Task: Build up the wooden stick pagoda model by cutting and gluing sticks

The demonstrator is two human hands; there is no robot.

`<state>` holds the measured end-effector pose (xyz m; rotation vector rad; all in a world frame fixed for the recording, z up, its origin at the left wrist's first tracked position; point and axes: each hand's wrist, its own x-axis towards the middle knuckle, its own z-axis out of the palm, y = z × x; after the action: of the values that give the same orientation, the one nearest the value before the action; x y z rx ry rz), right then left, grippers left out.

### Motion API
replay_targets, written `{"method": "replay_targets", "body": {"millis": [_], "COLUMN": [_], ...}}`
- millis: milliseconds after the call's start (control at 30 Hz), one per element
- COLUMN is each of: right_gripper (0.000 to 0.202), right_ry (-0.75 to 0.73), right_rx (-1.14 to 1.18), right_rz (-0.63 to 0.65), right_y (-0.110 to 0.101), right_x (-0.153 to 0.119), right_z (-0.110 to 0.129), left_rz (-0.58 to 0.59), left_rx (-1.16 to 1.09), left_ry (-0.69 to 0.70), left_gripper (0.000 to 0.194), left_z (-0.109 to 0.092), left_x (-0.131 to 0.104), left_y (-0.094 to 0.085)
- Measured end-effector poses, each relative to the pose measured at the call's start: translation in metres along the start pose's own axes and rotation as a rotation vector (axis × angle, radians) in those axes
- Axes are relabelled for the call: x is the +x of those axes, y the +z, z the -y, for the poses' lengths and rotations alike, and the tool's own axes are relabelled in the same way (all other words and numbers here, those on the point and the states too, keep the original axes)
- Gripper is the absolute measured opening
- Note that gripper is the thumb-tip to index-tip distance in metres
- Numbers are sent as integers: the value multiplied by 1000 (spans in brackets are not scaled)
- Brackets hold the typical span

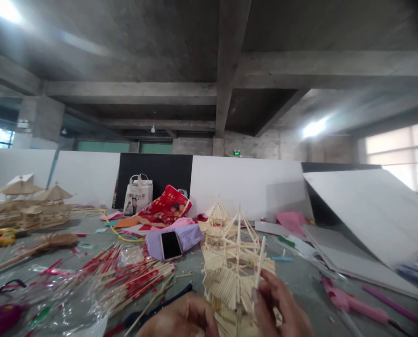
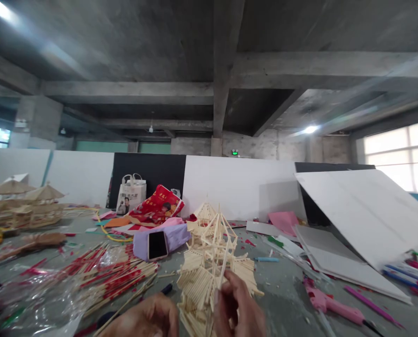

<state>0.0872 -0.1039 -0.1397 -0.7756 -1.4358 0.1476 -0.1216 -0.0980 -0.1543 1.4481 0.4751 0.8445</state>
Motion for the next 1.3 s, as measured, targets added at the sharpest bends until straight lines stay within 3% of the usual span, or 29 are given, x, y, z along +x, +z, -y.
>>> {"method": "replay_targets", "body": {"millis": [133, 400, 633, 800, 1067, 1300], "right_gripper": [32, 27, 31, 28, 31, 31], "right_ry": [89, 142, 90, 61, 56, -1], "right_rx": [-28, -353, -450, -485, -495, -516], "right_rz": [79, 344, 432, 429, 429, 414], "right_y": [-12, -22, -14, -14, -14, -16], "right_x": [23, 74, 75, 75, 76, 74], "right_z": [-9, -4, -18, -10, -13, -18], "left_rz": [-12, -20, -49, -38, -31, -17], "left_rx": [-72, -29, -4, 36, -65, -52], "left_ry": [19, 22, 8, 9, -6, 0], "left_gripper": [34, 29, 34, 34, 28, 29], "left_z": [7, 1, -2, -10, 11, 5], "left_x": [0, 1, -3, -6, 1, 1], "left_y": [-9, -8, -9, -5, -18, -15]}}
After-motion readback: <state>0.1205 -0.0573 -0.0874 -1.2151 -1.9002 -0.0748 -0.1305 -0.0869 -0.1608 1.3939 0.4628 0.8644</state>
